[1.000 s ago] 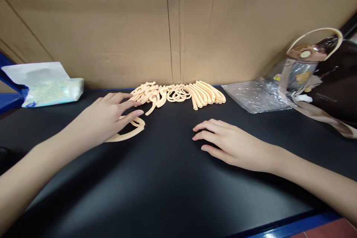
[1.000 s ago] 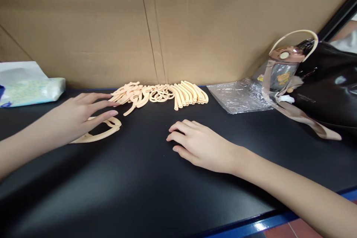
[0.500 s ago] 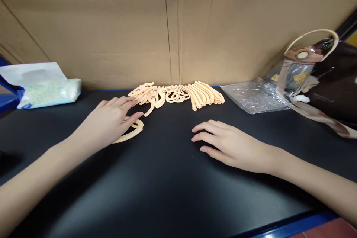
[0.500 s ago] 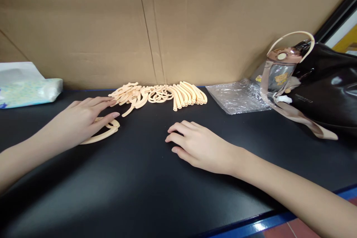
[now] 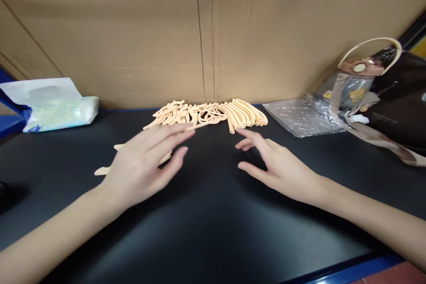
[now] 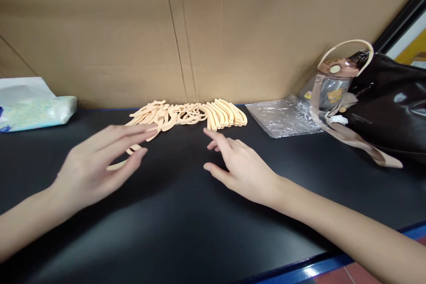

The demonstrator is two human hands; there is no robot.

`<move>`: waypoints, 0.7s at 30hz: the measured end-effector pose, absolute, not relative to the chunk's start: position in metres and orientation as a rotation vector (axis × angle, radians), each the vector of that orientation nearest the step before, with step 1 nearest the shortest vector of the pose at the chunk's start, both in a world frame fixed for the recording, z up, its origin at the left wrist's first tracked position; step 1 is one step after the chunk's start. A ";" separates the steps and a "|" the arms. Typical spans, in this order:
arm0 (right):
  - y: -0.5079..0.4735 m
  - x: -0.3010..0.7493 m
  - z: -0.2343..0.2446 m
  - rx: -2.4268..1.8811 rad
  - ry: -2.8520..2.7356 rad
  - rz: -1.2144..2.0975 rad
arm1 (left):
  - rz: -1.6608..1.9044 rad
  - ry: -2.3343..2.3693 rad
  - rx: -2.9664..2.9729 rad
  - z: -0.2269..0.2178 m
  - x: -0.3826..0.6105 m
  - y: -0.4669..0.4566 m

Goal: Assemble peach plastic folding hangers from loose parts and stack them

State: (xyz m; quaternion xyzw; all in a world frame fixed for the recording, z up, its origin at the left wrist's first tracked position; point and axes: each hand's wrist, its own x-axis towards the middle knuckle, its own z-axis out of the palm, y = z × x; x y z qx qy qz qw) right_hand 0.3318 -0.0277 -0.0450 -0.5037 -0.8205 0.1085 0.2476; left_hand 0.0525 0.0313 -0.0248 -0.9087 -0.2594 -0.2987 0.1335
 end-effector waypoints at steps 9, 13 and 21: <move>-0.018 0.333 -0.047 -1.223 -2.027 0.605 | -0.921 -0.204 -2.616 -0.041 0.059 0.021; -0.016 0.333 -0.048 -1.224 -1.900 0.723 | -0.877 -0.198 -2.592 -0.038 0.057 0.024; -0.013 0.341 -0.046 -1.255 -1.849 0.634 | -0.659 -0.539 -2.385 -0.017 0.039 0.049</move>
